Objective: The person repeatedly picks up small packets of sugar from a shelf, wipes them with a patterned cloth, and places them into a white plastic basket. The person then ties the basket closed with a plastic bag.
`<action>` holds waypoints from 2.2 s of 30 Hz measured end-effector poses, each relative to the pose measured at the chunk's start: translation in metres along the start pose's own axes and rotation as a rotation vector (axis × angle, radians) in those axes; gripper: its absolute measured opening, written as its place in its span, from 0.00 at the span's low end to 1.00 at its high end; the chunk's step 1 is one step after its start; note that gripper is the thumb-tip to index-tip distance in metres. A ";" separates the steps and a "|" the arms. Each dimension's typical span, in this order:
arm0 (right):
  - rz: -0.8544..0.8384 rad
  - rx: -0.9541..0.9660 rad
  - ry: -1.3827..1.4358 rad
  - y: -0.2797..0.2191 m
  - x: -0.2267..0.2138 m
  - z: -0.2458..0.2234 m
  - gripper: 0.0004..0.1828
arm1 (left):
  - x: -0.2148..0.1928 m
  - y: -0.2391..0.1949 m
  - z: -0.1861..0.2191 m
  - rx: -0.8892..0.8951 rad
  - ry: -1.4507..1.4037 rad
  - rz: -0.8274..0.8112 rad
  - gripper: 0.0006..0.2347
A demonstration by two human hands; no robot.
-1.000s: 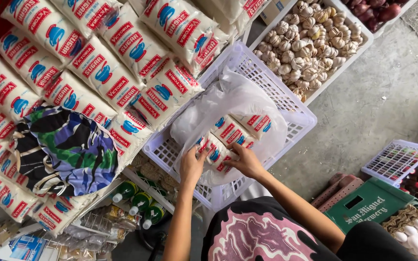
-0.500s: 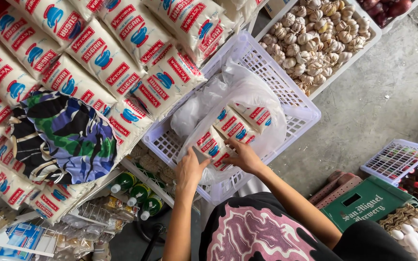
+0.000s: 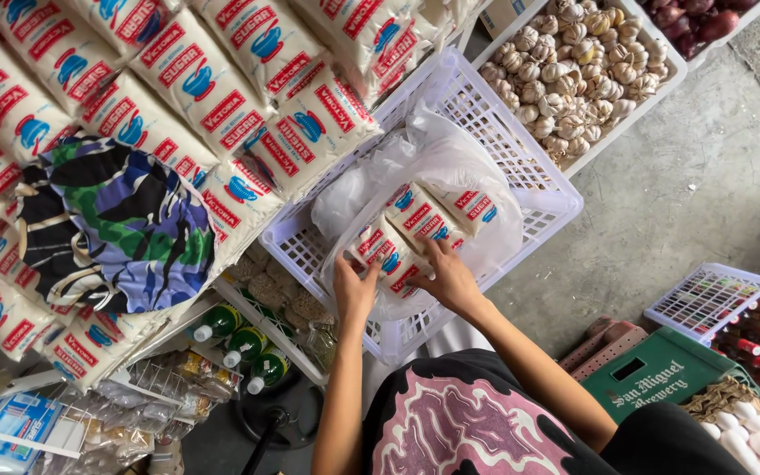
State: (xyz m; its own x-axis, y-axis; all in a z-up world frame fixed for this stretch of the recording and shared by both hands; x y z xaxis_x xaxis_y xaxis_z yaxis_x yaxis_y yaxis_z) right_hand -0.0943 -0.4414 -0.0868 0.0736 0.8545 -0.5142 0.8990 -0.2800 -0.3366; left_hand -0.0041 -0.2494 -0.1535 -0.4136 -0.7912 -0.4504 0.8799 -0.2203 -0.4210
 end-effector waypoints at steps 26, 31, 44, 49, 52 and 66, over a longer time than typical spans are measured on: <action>0.172 -0.205 -0.254 -0.025 -0.019 -0.045 0.30 | 0.021 -0.044 0.085 0.522 0.692 -0.074 0.31; 0.005 -0.010 -0.314 -0.027 -0.005 -0.023 0.29 | 0.030 -0.052 0.078 0.276 0.791 -0.267 0.40; -0.076 0.009 -0.523 -0.024 0.002 -0.016 0.33 | 0.032 -0.031 0.083 0.388 0.867 -0.187 0.34; -0.049 0.025 -0.499 -0.027 0.004 -0.019 0.35 | 0.034 -0.038 0.088 0.405 0.678 -0.197 0.36; -0.079 0.061 -0.527 -0.029 0.008 -0.020 0.36 | 0.035 -0.037 0.094 0.467 0.719 -0.096 0.33; -0.014 0.074 -0.603 -0.045 0.005 -0.035 0.38 | -0.002 -0.062 0.110 0.593 0.587 -0.167 0.26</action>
State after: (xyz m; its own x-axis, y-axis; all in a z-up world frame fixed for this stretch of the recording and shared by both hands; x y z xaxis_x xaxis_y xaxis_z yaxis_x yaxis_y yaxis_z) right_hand -0.1194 -0.4088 -0.0466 -0.2149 0.4655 -0.8585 0.8640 -0.3193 -0.3894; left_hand -0.0326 -0.2969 -0.0399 -0.4592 -0.3333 -0.8234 0.7054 -0.7002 -0.1100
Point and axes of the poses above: each hand's wrist, its own y-axis towards the middle knuckle, its own x-axis out of the palm, z = x × y, the point moved 10 cm from there along y, towards the middle knuckle, and after that the axes turned 1 degree about -y, right-handed, at the moved point
